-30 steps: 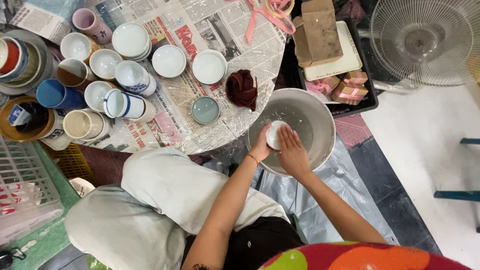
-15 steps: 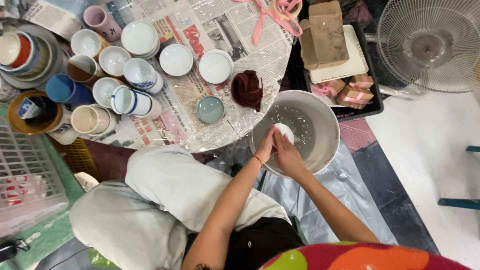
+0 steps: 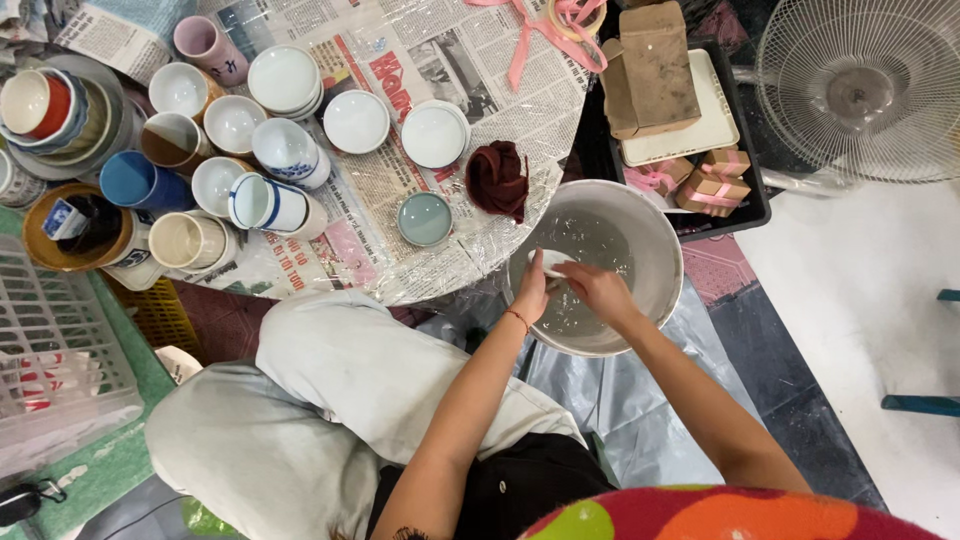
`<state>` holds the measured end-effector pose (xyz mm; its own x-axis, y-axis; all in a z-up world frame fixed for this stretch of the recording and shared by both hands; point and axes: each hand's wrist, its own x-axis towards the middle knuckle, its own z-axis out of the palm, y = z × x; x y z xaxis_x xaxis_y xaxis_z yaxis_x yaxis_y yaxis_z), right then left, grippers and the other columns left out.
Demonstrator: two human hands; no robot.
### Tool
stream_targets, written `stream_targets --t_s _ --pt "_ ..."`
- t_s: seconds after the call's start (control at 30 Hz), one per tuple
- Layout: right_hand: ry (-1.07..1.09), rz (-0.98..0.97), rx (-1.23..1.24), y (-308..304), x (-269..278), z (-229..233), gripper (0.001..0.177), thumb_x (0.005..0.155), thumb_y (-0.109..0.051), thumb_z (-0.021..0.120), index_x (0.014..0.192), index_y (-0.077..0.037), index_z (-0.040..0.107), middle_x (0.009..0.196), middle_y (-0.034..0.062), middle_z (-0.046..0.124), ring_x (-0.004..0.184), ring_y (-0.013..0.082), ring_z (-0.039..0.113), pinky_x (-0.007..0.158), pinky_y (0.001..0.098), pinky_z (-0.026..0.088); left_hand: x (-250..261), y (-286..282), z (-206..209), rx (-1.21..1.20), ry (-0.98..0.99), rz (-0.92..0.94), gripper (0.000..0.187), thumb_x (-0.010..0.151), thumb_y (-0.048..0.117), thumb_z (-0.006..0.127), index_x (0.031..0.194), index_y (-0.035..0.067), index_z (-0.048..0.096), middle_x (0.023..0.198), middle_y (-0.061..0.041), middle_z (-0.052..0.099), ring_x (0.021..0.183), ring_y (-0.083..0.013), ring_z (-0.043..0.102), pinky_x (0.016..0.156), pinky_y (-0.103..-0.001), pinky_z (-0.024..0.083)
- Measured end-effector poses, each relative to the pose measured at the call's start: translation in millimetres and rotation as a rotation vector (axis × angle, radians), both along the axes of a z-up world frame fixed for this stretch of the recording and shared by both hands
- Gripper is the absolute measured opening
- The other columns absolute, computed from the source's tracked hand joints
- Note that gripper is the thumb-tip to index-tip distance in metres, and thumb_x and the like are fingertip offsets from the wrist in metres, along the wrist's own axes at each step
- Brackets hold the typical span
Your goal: The person washes small ceramic bowls and cups in a bucket of water, then dries them with a cloth. They handle each item individually, rinsing and wiping before placing it on a nearby table.
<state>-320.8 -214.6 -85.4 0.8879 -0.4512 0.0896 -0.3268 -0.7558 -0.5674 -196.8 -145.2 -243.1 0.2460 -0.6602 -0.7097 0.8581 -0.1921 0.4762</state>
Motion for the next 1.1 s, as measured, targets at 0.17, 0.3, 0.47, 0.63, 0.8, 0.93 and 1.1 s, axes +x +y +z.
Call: stream_targets --t_s 0.17,0.3,0.47,0.63,0.8,0.93,1.1 --pt "0.422 0.055 -0.139 -24 9 -72 0.02 0.099 -0.028 0.062 0.115 -0.024 0.073 0.105 0.0049 0.076 0.09 0.0291 0.073 0.074 0.043 0.059 -1 0 -9 0.237 -0.248 0.047 0.078 0.103 0.055 0.039 0.163 0.009 0.02 0.166 -0.012 0.031 0.149 -0.0294 0.035 0.12 -0.043 0.029" --pt "0.462 0.163 -0.445 -26 22 -119 0.023 0.089 -0.018 0.061 0.111 -0.015 0.069 0.105 0.0071 0.075 0.094 0.0278 0.074 0.066 0.0398 0.061 -3 -1 -11 0.272 -0.361 0.035 0.078 0.102 0.051 0.041 0.161 0.005 0.017 0.171 -0.012 0.017 0.155 -0.0281 0.02 0.123 -0.041 0.021" --pt "0.47 -0.075 -0.203 -33 37 -134 0.028 0.091 -0.02 0.065 0.119 -0.018 0.069 0.099 0.0121 0.073 0.085 0.0324 0.072 0.067 0.045 0.058 -4 0 -17 0.297 -0.406 -0.002 0.075 0.104 0.048 0.039 0.16 0.001 0.023 0.17 -0.015 0.019 0.157 -0.029 0.018 0.125 -0.04 0.019" --pt "0.046 -0.656 1.158 -59 23 -125 0.022 0.099 -0.023 0.065 0.115 -0.009 0.066 0.089 0.0063 0.068 0.071 0.021 0.065 0.063 0.037 0.056 -6 0 -24 0.266 -0.364 0.072 0.072 0.104 0.046 0.037 0.159 0.002 0.024 0.169 -0.014 0.022 0.156 -0.029 0.023 0.124 -0.038 0.021" --pt "-0.126 -0.7 1.61 -73 -8 -102 0.019 0.102 -0.028 0.061 0.117 -0.017 0.064 0.099 -0.0032 0.07 0.087 0.0102 0.067 0.078 0.029 0.056 -1 -1 -8 0.211 -0.313 0.096 0.066 0.104 0.047 0.039 0.149 0.0 0.047 0.155 -0.013 0.047 0.142 -0.0281 0.044 0.118 -0.038 0.033" --pt "-0.202 -0.547 1.59 -57 -19 -71 0.02 0.105 -0.03 0.058 0.116 -0.015 0.065 0.101 -0.0031 0.07 0.087 0.009 0.065 0.076 0.0276 0.053 8 2 19 0.004 0.091 0.149 0.061 0.104 0.052 0.045 0.144 0.006 0.055 0.142 -0.01 0.057 0.131 -0.0242 0.054 0.112 -0.04 0.041" --pt "-0.097 -0.574 1.289 -24 -11 -34 0.025 0.105 -0.031 0.059 0.118 -0.012 0.067 0.099 -0.002 0.069 0.085 0.0065 0.064 0.072 0.0253 0.052 16 7 55 -0.306 0.266 0.087 0.058 0.103 0.054 0.051 0.137 0.008 0.06 0.134 -0.005 0.065 0.123 -0.0189 0.061 0.106 -0.036 0.048"
